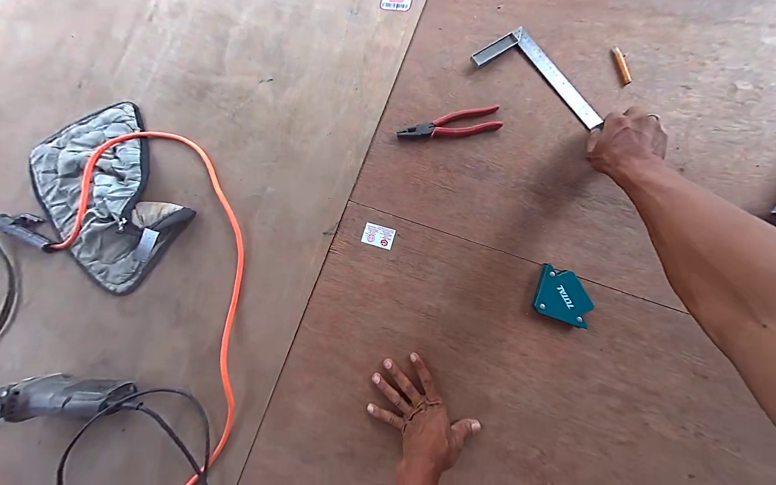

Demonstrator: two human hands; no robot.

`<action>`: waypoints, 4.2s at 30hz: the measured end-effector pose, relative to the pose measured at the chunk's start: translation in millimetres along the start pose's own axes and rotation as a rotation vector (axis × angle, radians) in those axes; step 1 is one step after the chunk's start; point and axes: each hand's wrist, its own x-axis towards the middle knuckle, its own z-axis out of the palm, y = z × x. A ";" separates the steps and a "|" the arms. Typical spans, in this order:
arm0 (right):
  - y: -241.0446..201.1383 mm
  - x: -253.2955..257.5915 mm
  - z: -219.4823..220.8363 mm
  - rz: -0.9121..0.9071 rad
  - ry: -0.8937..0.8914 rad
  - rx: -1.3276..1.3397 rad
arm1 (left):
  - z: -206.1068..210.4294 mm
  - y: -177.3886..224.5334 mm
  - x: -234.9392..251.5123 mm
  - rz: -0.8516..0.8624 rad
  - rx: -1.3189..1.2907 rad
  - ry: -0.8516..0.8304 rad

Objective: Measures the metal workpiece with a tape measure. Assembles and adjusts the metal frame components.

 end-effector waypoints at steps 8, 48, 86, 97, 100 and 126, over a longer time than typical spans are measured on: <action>61.7 -104.3 -7.0 -0.062 -0.001 0.028 | -1.6 3.5 -3.8 0.006 -0.011 0.023; 27.1 -902.3 229.9 -0.235 -1.036 1.171 | 361.3 -406.4 -281.1 0.192 -0.636 0.773; 17.3 -885.8 237.7 -0.276 -1.092 1.242 | 368.5 -403.7 -279.8 0.224 -0.411 0.848; 13.2 -886.4 235.5 -0.240 -1.092 1.272 | 366.8 -403.6 -279.0 0.223 -0.388 0.872; 13.9 -886.5 235.6 -0.242 -1.088 1.264 | 367.2 -403.3 -279.0 0.218 -0.384 0.864; 12.4 -884.0 234.9 -0.235 -1.130 1.268 | 368.3 -403.0 -277.6 0.198 -0.355 0.874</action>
